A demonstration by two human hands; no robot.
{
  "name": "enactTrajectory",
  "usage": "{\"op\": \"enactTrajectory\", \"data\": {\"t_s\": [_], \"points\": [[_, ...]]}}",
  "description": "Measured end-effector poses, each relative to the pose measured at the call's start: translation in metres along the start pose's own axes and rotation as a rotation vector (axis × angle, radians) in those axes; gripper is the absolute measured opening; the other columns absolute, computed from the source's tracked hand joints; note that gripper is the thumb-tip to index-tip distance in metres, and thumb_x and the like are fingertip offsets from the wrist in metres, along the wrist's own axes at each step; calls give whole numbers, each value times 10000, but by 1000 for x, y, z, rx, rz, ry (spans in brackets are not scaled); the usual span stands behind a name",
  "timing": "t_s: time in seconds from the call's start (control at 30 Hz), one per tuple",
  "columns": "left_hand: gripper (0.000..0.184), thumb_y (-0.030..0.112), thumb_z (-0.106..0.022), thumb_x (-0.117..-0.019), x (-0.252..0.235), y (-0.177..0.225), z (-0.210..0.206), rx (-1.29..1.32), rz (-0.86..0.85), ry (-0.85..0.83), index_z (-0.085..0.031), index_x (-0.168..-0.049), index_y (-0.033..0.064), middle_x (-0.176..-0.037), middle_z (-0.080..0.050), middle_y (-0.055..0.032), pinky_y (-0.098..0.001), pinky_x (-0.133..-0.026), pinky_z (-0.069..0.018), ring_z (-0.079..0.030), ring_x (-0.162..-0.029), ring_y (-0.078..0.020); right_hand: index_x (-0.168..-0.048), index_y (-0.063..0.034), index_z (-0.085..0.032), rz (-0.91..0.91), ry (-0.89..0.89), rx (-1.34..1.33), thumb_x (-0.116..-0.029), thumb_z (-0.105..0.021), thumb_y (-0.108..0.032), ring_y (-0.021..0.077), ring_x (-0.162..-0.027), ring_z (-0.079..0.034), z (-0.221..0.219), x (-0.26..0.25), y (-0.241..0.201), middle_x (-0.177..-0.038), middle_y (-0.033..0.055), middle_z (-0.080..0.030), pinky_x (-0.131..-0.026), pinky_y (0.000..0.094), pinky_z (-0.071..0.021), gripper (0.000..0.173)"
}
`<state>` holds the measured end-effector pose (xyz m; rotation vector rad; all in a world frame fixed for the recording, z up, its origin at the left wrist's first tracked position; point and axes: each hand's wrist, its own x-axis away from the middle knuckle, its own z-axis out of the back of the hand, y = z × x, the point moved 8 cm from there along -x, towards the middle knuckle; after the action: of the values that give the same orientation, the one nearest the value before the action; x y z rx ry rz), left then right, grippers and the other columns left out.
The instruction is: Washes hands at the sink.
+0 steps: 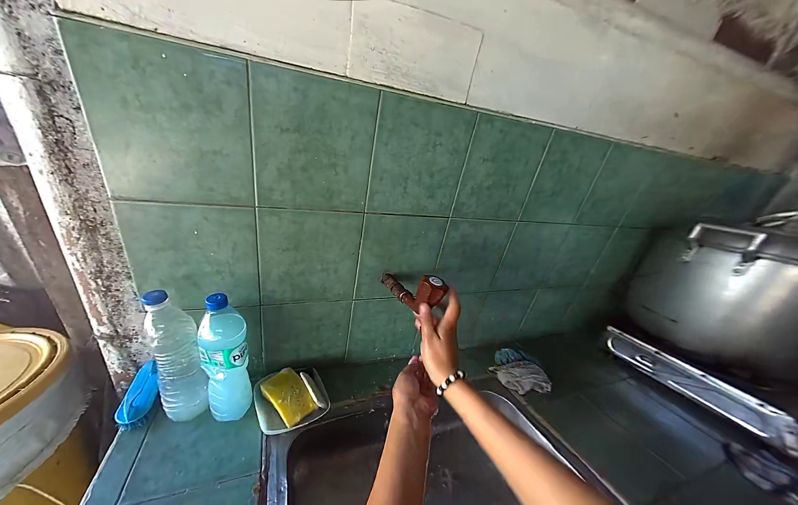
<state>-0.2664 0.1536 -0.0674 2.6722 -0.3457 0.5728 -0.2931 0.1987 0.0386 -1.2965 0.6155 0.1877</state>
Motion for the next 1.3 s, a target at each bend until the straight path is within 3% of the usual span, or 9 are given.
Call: {"op": "enactTrajectory", "data": {"t_s": [0.17, 0.37, 0.5, 0.63, 0.83, 0.93, 1.03, 1.1, 1.3], "points": [[311, 250, -315, -1089, 7, 1, 36, 44, 27, 67, -550, -1069, 47, -853, -603, -110, -372, -650, -523, -609, -741, -203, -1017, -33, -531, -854, 213, -767, -1120, -122, -481, 119, -587, -611, -26, 68, 63, -745, 56, -624, -543, 241, -512, 615], [311, 225, -310, -1094, 10, 1, 22, 60, 88, -23, -527, -939, 65, -700, -559, -51, -276, -553, -519, -570, -581, -138, -967, -78, -508, -1116, -117, -647, -1107, -324, -208, 60, -590, -601, 1, 81, 35, -739, 24, -578, -569, 170, -538, 265], [231, 144, -375, -1105, 8, -1, 1, 2, 81, -50, -539, -1161, -7, -848, -583, -71, -228, -609, -531, -594, -658, -115, -888, -97, -548, -727, -537, -154, -1118, -356, -231, 36, -555, -558, 14, 7, -65, -698, -18, -579, -540, 158, -495, 328], [370, -51, -406, -1039, 2, -11, -18, -43, 48, -177, -404, -1408, -14, -1153, -567, -124, -228, -789, -505, -588, -913, -123, -1070, 28, -641, -166, -625, 379, -1067, -515, -96, 126, -838, -709, 9, -65, -136, -947, 80, -694, -797, 287, -600, 176], [307, -27, -397, -1044, 6, -12, -7, 89, 61, -159, -463, -1344, -21, -1070, -591, -113, -241, -763, -534, -618, -861, -130, -1458, 73, -471, 484, -297, 723, -989, -626, -114, 460, -1379, -472, 2, -35, -61, -1497, 308, -462, -1133, 581, -402, 528], [298, 166, -354, -1100, 14, -6, 0, -44, 20, -229, -537, -1276, 11, -974, -645, -107, -330, -754, -548, -641, -814, -170, -1612, -6, -153, 57, -84, 218, -1079, -456, -198, 328, -1403, -480, 6, 8, 19, -1600, 251, -328, -1133, 463, -448, 643], [376, 279, -272, -1126, 16, -10, 23, -194, 66, -228, -557, -1154, 37, -871, -622, -88, -349, -705, -539, -626, -755, -176, -1321, 82, -509, -366, 18, -136, -1110, -406, -143, 167, -886, -679, -6, 53, 68, -1076, 167, -666, -789, 284, -560, 326], [355, 301, -308, -1123, 12, -15, 39, -218, 118, -249, -559, -1153, 52, -881, -638, -74, -338, -721, -553, -645, -776, -161, -1000, -12, -570, -573, 9, -266, -1125, -374, -179, 67, -597, -539, -13, 69, 81, -737, 17, -566, -582, 193, -474, 286], [144, 133, -375, -1087, 8, -32, 34, 12, 105, -256, -474, -1176, 78, -863, -619, -74, -328, -714, -574, -656, -760, -166, -814, -104, -484, -773, -34, -209, -982, -516, 26, 59, -481, -390, -3, 69, 84, -604, -32, -399, -476, 195, -382, 214]]}}
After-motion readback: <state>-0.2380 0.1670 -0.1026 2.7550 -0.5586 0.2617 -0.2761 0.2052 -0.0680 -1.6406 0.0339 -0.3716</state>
